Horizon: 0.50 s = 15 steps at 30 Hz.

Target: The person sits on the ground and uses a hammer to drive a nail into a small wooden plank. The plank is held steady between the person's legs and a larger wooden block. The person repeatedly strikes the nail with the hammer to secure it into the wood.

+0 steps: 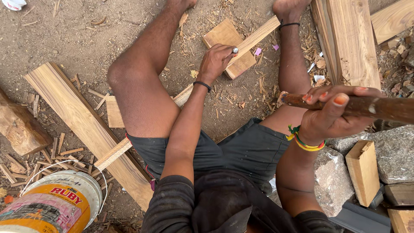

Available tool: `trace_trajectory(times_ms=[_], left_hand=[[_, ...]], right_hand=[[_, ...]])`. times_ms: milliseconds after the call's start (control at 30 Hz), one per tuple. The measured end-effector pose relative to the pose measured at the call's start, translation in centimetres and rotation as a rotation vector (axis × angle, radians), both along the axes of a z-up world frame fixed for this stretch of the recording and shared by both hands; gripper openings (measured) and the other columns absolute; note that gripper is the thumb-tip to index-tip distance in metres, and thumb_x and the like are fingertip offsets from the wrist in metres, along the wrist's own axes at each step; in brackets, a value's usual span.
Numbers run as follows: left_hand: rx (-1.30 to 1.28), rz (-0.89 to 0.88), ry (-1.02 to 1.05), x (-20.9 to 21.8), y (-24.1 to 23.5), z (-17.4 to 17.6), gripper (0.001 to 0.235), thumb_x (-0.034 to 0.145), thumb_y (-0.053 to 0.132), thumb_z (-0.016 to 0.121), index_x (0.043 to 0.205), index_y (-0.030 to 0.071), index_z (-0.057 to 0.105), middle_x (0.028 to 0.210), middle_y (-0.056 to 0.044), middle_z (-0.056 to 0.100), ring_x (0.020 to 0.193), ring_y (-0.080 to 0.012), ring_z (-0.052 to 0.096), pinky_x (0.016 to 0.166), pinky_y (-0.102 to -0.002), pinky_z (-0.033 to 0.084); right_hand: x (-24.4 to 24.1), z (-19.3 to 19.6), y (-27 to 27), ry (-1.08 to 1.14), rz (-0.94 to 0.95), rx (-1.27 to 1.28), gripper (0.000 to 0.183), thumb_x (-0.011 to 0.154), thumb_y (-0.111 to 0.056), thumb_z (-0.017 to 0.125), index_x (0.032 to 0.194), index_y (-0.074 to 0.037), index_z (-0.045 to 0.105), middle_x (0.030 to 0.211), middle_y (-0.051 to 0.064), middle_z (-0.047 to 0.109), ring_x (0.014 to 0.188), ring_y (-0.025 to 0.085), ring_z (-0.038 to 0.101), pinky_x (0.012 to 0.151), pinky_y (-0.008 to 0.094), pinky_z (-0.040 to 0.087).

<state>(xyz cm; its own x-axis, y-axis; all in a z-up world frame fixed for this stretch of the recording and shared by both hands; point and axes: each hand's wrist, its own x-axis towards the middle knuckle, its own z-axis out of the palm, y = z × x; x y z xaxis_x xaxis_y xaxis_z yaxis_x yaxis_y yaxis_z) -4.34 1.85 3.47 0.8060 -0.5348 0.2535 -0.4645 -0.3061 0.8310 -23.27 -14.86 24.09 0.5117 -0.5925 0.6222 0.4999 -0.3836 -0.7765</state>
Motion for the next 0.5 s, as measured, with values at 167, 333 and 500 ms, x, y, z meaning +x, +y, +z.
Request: trace_trajectory(times_ms=[167, 333, 500], left_hand=[[0.019, -0.003, 0.0, 0.1, -0.1, 0.0, 0.014, 0.09, 0.013, 0.078, 0.104, 0.01, 0.078, 0.106, -0.004, 0.079, 0.098, -0.0219, 0.073, 0.088, -0.036, 0.058], [0.036, 0.012, -0.026, 0.0, 0.0, -0.5, 0.018, 0.088, 0.012, 0.077, 0.106, 0.012, 0.079, 0.106, -0.005, 0.079, 0.095, -0.0215, 0.073, 0.089, -0.037, 0.058], [-0.048, 0.042, 0.021, 0.6, -0.4, -1.4, 0.014, 0.09, 0.014, 0.077, 0.103, 0.013, 0.08, 0.107, -0.005, 0.079, 0.096, -0.0207, 0.074, 0.087, -0.034, 0.061]], right_hand=[[-1.3, -5.1, 0.3, 0.48, -0.204, -0.428, 0.031, 0.111, -0.018, 0.065, 0.13, 0.001, 0.05, 0.094, 0.019, 0.067, 0.067, 0.022, 0.066, 0.059, 0.033, 0.053], [1.0, -10.0, -0.7, 1.238, -0.019, -0.855, 0.029, 0.101, -0.023, 0.074, 0.105, 0.0, 0.057, 0.075, 0.025, 0.068, 0.065, 0.045, 0.067, 0.059, 0.055, 0.053], [0.7, -8.2, -1.1, 1.057, -0.071, -0.663, 0.027, 0.1, -0.015, 0.074, 0.113, 0.0, 0.056, 0.076, 0.023, 0.067, 0.065, 0.039, 0.067, 0.058, 0.048, 0.053]])
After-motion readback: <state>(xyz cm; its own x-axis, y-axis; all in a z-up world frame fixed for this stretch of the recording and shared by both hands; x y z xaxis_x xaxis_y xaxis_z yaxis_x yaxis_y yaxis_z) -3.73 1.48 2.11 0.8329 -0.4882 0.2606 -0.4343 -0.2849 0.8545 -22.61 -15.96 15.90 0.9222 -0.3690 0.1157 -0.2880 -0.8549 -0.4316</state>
